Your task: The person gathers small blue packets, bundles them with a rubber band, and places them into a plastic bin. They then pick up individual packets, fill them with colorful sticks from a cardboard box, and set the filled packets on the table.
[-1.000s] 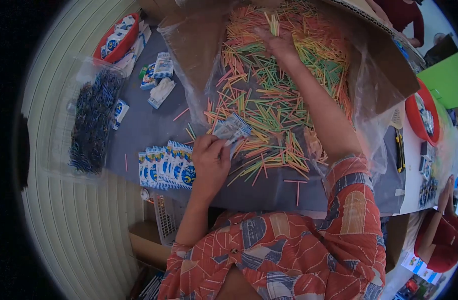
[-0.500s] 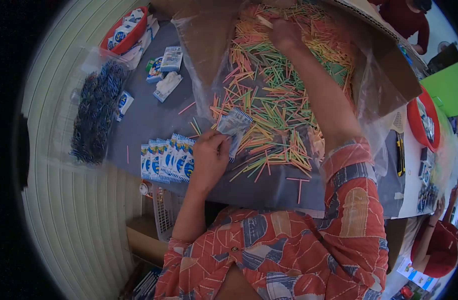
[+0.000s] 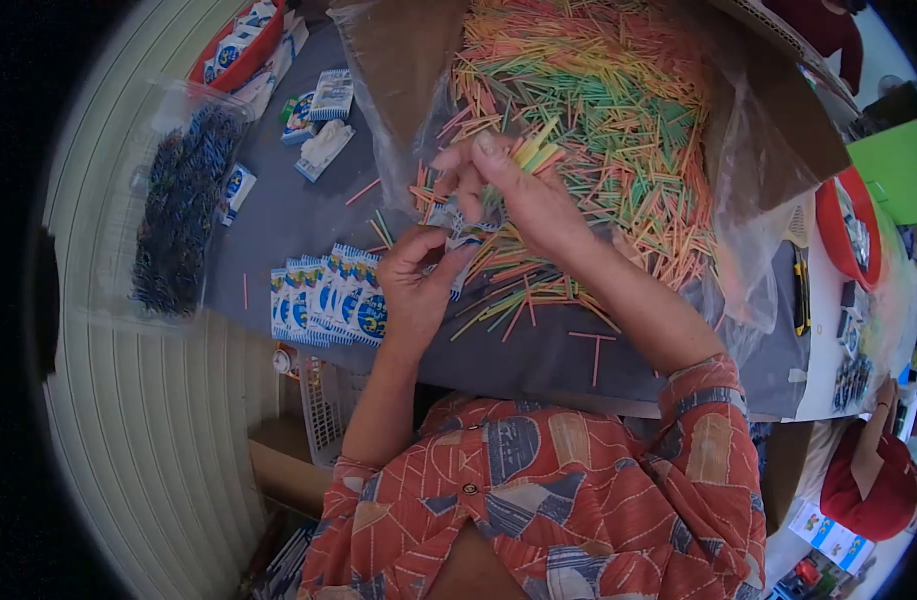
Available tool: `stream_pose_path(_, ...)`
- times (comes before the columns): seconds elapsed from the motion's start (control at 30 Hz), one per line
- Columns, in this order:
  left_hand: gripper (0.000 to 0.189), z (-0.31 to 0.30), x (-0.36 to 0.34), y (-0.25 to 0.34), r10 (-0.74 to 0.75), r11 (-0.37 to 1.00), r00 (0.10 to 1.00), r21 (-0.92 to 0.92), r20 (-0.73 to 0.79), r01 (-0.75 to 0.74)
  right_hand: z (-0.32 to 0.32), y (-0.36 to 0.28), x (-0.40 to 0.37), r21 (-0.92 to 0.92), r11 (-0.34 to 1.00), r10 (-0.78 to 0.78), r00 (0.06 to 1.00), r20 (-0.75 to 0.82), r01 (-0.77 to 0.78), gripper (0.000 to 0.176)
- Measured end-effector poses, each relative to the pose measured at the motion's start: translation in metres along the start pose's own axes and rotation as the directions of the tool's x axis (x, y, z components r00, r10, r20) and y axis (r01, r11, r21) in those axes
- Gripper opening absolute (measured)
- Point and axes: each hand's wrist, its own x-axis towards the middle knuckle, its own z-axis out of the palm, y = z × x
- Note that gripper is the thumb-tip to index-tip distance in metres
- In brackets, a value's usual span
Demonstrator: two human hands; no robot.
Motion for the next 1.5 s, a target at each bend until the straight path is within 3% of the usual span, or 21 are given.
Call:
stream_pose_path(0.1, 0.017, 0.004, 0.0, -0.002, -0.022, 1.0, 1.0, -0.015, 0.011, 0.022, 0.002, 0.001, -0.006, -0.044, 0.997, 0.068, 0.997, 0.038, -0.066, 0.054)
stream_pose_path(0.17, 0.017, 0.008, 0.002, 0.002, -0.044, 0.989, 0.999, -0.141, 0.003, 0.044, 0.003, -0.002, -0.006, -0.243, 0.967, -0.081, 0.997, 0.001, 0.079, 0.052)
stream_pose_path(0.3, 0.015, 0.007, 0.004, -0.001, -0.023, 0.996, 0.999, -0.081, 0.045, 0.027, 0.002, -0.016, -0.008, -0.091, 0.996, -0.004, 1.0, 0.011, 0.005, 0.049)
stream_pose_path(0.37, 0.014, 0.009, 0.004, -0.001, -0.037, 0.992, 0.999, -0.124, 0.028, 0.04, -0.003, -0.019, -0.006, -0.274, 0.942, -0.143, 0.969, 0.203, 0.196, 0.051)
stream_pose_path(0.4, 0.014, 0.01, 0.005, -0.002, -0.037, 0.991, 0.999, -0.129, 0.032, 0.041, -0.004, -0.022, -0.007, -0.278, 0.941, -0.141, 0.97, 0.199, 0.194, 0.051)
stream_pose_path(0.47, 0.013, 0.012, 0.006, -0.005, 0.063, 0.998, 0.998, 0.026, 0.019, -0.064, -0.007, -0.027, -0.009, -0.649, 0.741, 0.004, 0.966, 0.258, 0.17, 0.064)
stream_pose_path(0.5, 0.013, 0.014, 0.007, -0.004, 0.064, 0.998, 0.998, 0.022, 0.019, -0.064, -0.009, -0.022, -0.009, -0.652, 0.739, 0.006, 0.966, 0.257, 0.169, 0.064)
stream_pose_path(0.57, 0.013, 0.015, 0.01, 0.0, 0.11, 0.987, 0.993, 0.116, 0.039, -0.114, -0.014, -0.008, -0.01, -0.416, 0.905, 0.19, 0.959, 0.21, -0.089, 0.069)
stream_pose_path(0.6, 0.013, 0.015, 0.01, -0.001, 0.111, 0.986, 0.993, 0.117, 0.038, -0.115, -0.015, -0.008, -0.007, -0.416, 0.905, 0.19, 0.959, 0.211, -0.087, 0.069)
stream_pose_path(0.67, 0.013, 0.015, 0.011, -0.007, 0.051, 0.997, 0.997, 0.052, 0.053, -0.054, -0.02, -0.013, -0.001, -0.149, 0.977, 0.159, 0.986, 0.045, -0.15, 0.067)
stream_pose_path(0.73, 0.013, 0.012, 0.011, -0.016, 0.028, 0.999, 0.998, 0.045, 0.057, -0.031, -0.023, -0.028, 0.003, -0.151, 0.972, 0.18, 0.984, -0.019, -0.18, 0.075)
stream_pose_path(0.83, 0.014, 0.008, 0.01, -0.017, 0.01, 0.998, 0.998, 0.054, 0.063, -0.014, -0.026, -0.033, 0.004, -0.137, 0.988, 0.071, 0.997, -0.011, -0.072, 0.076)
stream_pose_path(0.9, 0.015, 0.009, 0.009, -0.013, 0.022, 0.997, 0.997, 0.066, 0.068, -0.026, -0.019, -0.033, 0.001, -0.295, 0.955, 0.033, 0.995, 0.089, -0.005, 0.072)
stream_pose_path(1.0, 0.022, 0.011, 0.009, -0.005, 0.093, 0.989, 0.989, 0.107, 0.113, -0.106, -0.02, -0.014, -0.005, -0.362, 0.932, 0.09, 0.986, 0.143, -0.032, 0.06)
stream_pose_path(1.1, 0.022, 0.015, 0.008, -0.004, 0.135, 0.983, 0.981, 0.107, 0.143, -0.151, -0.016, -0.007, -0.01, -0.363, 0.93, 0.146, 0.968, 0.204, -0.063, 0.048)
stream_pose_path(1.13, 0.022, 0.015, 0.007, -0.006, 0.085, 0.992, 0.986, 0.076, 0.146, -0.097, -0.016, -0.007, -0.009, -0.363, 0.93, 0.143, 0.969, 0.204, -0.061, 0.048)
stream_pose_path(1.2, 0.022, 0.016, 0.005, -0.01, 0.037, 0.998, 0.988, 0.044, 0.15, -0.044, -0.018, -0.009, -0.007, -0.218, 0.974, -0.017, 0.986, 0.166, 0.054, 0.045)
stream_pose_path(1.23, 0.022, 0.017, 0.005, -0.013, 0.037, 0.999, 0.989, 0.004, 0.145, -0.038, -0.017, -0.012, -0.007, -0.219, 0.974, -0.016, 0.986, 0.166, 0.053, 0.045)
stream_pose_path(1.33, 0.021, 0.023, 0.007, -0.012, 0.07, 0.998, 0.989, -0.011, 0.13, -0.069, -0.012, -0.019, -0.008, -0.197, 0.978, 0.083, 0.995, 0.061, -0.07, 0.056)
stream_pose_path(1.4, 0.02, 0.026, 0.012, -0.013, 0.101, 0.995, 0.987, 0.013, 0.126, -0.103, -0.012, -0.018, -0.004, -0.332, 0.931, 0.235, 0.945, 0.228, -0.152, 0.053)
stream_pose_path(1.5, 0.017, 0.021, 0.02, -0.016, 0.039, 0.999, 0.989, 0.002, 0.143, -0.04, -0.021, -0.028, 0.008, -0.488, 0.862, 0.267, 0.942, 0.205, -0.138, 0.057)
